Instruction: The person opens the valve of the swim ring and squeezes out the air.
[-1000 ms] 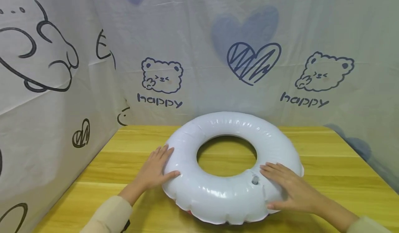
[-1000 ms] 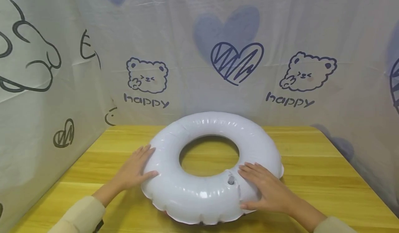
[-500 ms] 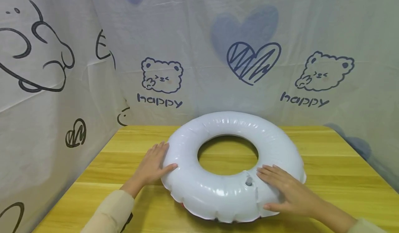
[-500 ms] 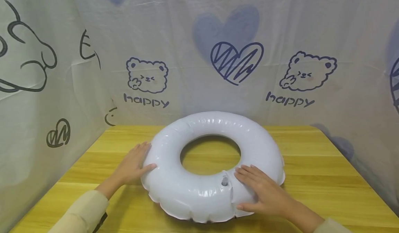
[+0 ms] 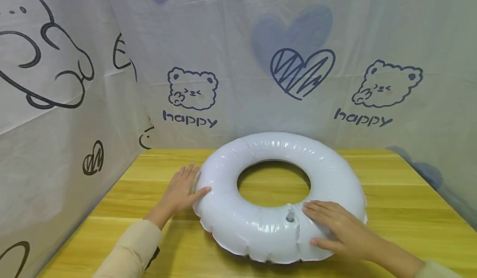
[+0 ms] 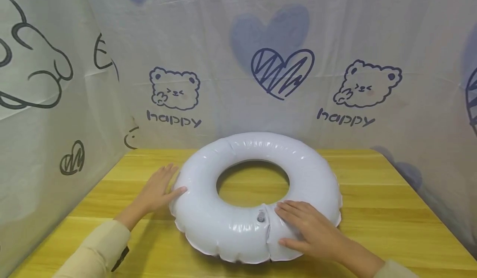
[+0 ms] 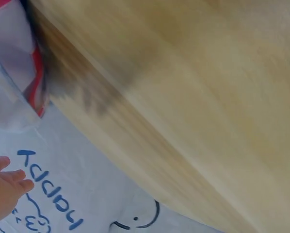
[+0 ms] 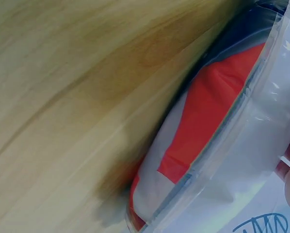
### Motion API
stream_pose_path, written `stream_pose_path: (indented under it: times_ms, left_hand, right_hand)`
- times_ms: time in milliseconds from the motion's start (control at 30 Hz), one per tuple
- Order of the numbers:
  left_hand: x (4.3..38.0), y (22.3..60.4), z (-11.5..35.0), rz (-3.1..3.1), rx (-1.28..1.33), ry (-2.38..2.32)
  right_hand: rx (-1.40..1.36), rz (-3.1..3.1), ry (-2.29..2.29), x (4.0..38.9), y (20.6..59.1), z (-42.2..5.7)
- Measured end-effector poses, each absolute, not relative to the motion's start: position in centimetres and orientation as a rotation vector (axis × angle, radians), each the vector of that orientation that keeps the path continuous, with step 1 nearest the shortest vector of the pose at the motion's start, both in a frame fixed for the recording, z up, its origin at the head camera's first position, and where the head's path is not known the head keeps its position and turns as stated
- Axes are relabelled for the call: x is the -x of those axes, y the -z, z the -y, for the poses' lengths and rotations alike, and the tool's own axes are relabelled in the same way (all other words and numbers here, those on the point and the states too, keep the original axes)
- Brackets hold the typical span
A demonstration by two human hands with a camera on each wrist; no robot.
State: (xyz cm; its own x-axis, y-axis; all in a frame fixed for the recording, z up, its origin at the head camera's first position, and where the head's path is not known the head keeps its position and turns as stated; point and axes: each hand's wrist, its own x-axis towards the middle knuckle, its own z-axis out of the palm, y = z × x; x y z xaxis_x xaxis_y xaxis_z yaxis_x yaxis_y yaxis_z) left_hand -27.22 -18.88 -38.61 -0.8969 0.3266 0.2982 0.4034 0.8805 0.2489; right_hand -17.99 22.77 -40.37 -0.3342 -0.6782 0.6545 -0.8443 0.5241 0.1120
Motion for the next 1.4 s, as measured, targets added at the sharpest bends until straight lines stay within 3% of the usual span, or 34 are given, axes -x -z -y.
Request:
stream_pose_path:
  times_ms: [667, 1400]
  left_hand:
    - [22.2, 37.6, 11.2, 2.588, 1.126, 0.430]
    - [21.1, 39.0, 9.9, 2.640, 1.163, 0.239]
  right_hand:
    - [-1.223, 2.114, -0.573, 18.6, 38.2, -19.5]
    - [-1.265, 2.066, -0.759, 19.5, 39.0, -18.5]
